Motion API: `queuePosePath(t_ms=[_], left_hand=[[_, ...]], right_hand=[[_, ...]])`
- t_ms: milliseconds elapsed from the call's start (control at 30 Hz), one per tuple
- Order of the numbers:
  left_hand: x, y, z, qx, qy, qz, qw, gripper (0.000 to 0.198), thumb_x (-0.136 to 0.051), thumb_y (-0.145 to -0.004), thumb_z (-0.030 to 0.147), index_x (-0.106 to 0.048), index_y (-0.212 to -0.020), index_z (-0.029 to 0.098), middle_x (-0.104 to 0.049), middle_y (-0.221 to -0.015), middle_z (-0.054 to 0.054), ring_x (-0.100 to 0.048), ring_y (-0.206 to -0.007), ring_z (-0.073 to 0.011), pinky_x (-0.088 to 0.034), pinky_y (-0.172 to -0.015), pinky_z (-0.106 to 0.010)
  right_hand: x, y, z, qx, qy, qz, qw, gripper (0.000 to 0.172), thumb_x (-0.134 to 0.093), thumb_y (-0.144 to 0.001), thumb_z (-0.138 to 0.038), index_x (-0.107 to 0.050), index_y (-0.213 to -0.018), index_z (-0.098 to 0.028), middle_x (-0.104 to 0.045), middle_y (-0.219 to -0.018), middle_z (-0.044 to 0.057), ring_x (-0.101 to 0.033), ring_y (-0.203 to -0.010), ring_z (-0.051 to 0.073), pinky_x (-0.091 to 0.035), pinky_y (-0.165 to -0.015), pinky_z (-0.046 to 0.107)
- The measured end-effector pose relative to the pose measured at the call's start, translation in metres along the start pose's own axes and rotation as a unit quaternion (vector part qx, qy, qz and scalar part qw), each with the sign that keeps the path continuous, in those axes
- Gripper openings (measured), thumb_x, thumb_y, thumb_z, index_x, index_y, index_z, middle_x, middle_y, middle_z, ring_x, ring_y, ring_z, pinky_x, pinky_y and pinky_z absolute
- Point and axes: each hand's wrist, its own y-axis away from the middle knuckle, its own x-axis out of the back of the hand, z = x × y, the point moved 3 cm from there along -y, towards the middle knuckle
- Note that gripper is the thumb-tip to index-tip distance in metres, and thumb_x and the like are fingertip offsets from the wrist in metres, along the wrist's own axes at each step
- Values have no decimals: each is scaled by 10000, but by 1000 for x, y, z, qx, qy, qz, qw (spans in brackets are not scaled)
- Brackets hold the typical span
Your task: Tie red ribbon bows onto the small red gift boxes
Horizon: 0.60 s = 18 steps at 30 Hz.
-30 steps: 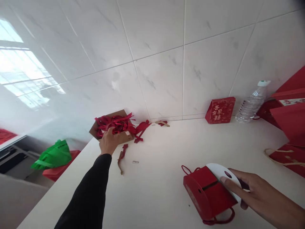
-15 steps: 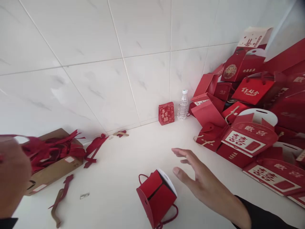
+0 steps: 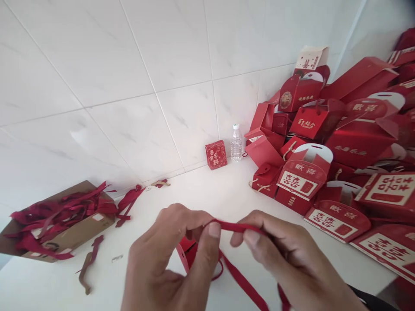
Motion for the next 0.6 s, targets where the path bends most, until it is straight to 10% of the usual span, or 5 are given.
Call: queuePosePath(t_ms=[133, 333, 600], left_hand=[[-12, -9, -61, 100, -42, -35, 993, 288, -540, -923, 494, -707, -1007, 274, -722, -869, -2, -656, -807, -200, -528, -719, -324], [-30, -7, -152, 243, -57, -110, 962, 469, -460, -865, 608, -686, -965, 209, -739, -964, -89, -661, -891, -272, -524, -769, -403], [-38, 37, -156, 301, -1, -248, 921, 505, -564, -856, 599, -684, -1184, 233, -750, -937, -50, -694, -853, -231, -537, -782, -353]], right_hand=[[36, -13, 43, -16, 5, 67, 998, 490, -480, -974, -683, -637, -998, -219, -264, -627, -76, -235, -521, 117, -220, -461, 242], [52, -25, 130, -61, 120, 87, 987, 496, -393, -986, -621, -635, -918, -193, -359, -652, -47, -381, -599, 165, -336, -578, 288], [40, 0, 199, -112, 150, 95, 978, 542, -384, -968, -665, -659, -975, -198, -486, -659, -14, -500, -650, 219, -406, -633, 319]])
